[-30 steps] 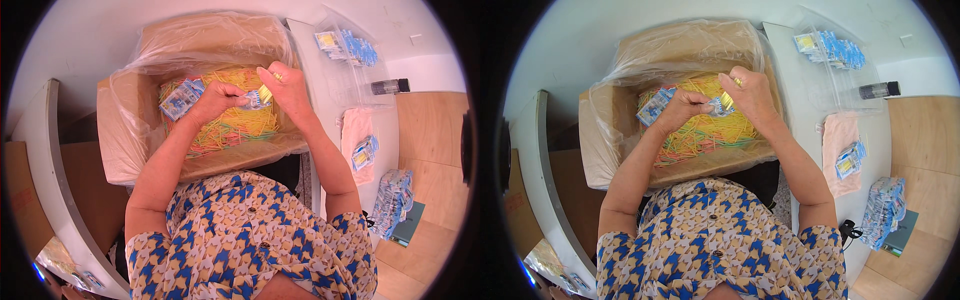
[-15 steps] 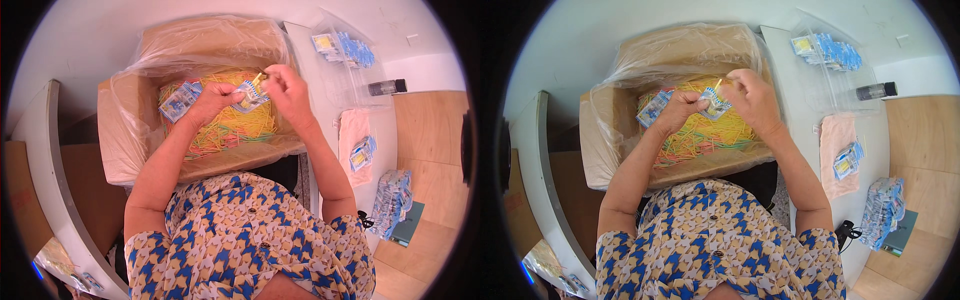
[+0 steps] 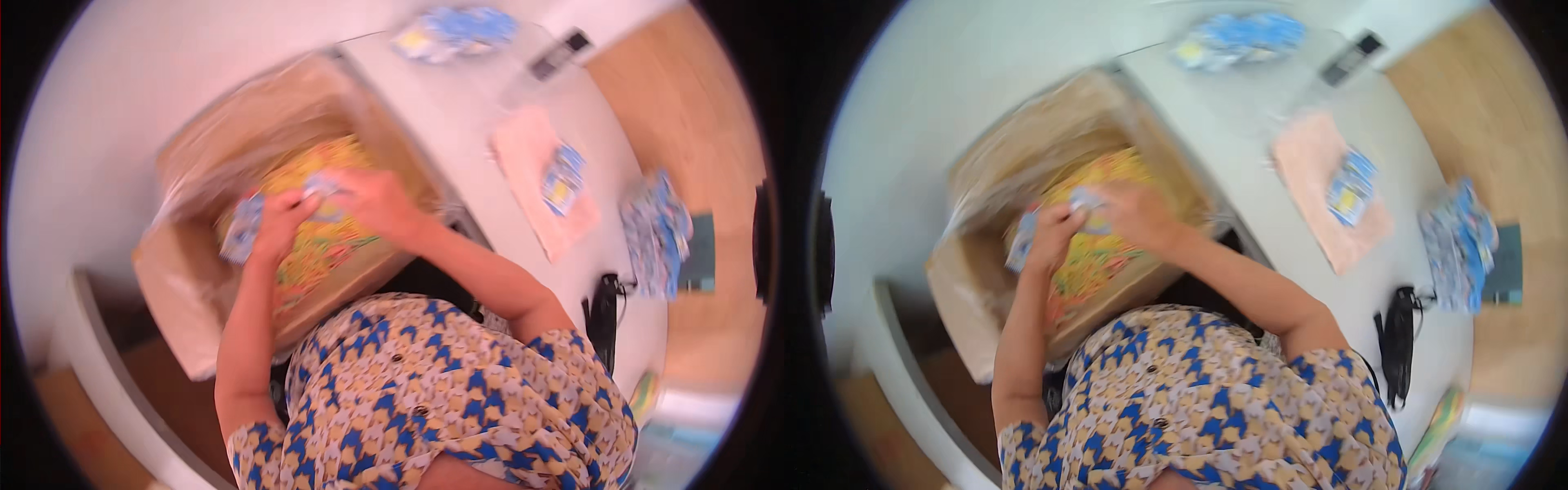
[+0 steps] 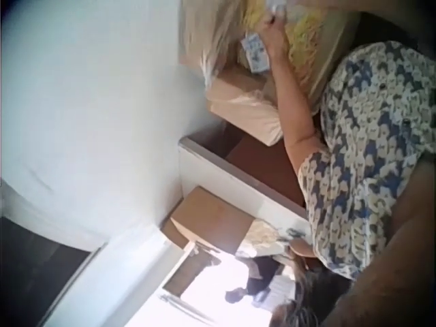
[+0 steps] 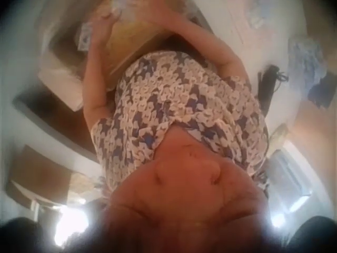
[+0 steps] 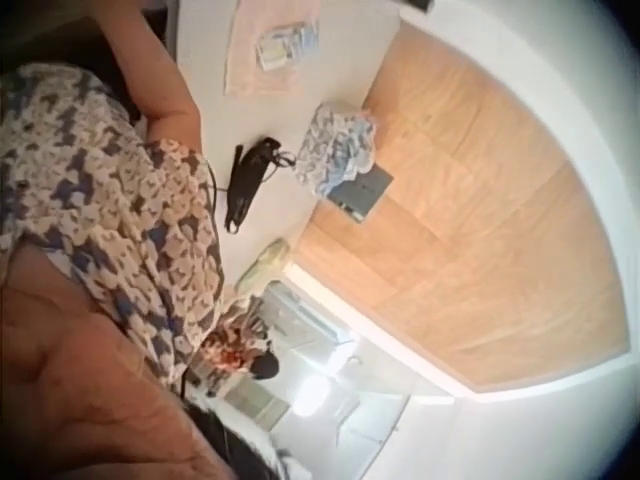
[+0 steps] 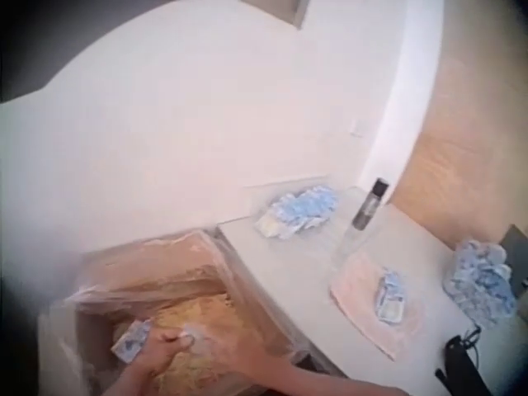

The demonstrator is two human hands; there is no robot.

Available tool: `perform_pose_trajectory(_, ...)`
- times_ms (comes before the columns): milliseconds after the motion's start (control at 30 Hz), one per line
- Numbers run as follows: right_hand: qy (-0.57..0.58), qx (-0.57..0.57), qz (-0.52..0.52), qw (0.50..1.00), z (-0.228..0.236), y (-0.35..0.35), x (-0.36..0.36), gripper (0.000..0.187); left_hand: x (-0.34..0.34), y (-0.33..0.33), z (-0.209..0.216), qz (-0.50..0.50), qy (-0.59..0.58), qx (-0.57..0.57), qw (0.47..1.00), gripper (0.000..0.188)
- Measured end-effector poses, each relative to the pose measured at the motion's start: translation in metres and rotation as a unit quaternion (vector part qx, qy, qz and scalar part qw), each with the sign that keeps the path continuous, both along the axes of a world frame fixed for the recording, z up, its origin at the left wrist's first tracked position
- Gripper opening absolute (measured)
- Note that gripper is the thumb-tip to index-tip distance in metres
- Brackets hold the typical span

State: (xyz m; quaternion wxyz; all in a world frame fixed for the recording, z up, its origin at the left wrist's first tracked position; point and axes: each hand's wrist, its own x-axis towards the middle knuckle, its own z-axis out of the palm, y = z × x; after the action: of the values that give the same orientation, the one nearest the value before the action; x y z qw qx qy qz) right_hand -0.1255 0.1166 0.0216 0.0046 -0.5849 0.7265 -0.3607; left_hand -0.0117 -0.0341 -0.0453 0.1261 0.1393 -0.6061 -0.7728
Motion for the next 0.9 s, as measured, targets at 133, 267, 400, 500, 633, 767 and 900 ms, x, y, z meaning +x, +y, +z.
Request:
perform_pose_trajectory(133,-0.082,-0.073,-0.015,0.994,0.007,0.009,-0.006,0.030,0.004,-0.002,-0.008,0.036,-0.007,0.070,0.997,0.019)
perform_pose_trajectory(267,-0.201,-0.170,-0.135,0.955,0.065,0.086,-0.081,0.028,-0.002,-0.015,-0.014,0.020,-0.056,-0.061,0.996,0.017)
perform_pose_trajectory(400,-0.056,-0.027,-0.315,0.947,0.089,0.208,-0.158,0.031,0.010,-0.015,-0.026,-0.029,-0.067,-0.089,0.993,0.021)
perform_pose_trajectory(500,0.037,0.149,-0.416,0.896,0.068,0.283,-0.188,0.036,0.005,-0.012,-0.028,-0.040,-0.075,-0.078,0.993,0.037)
perform_pose_trajectory(633,0.282,0.061,-0.445,0.848,0.024,0.323,-0.210,0.038,-0.001,-0.013,-0.029,0.013,-0.119,-0.066,0.991,0.046)
perform_pose_trajectory(767,0.314,-0.072,-0.472,0.821,0.050,0.237,-0.158,0.032,-0.006,-0.020,-0.024,-0.017,-0.178,-0.140,0.974,0.042)
perform_pose_trajectory(900,0.300,-0.128,-0.280,0.903,0.057,0.153,-0.111,0.022,-0.032,-0.013,-0.033,-0.067,-0.205,-0.195,0.957,0.035)
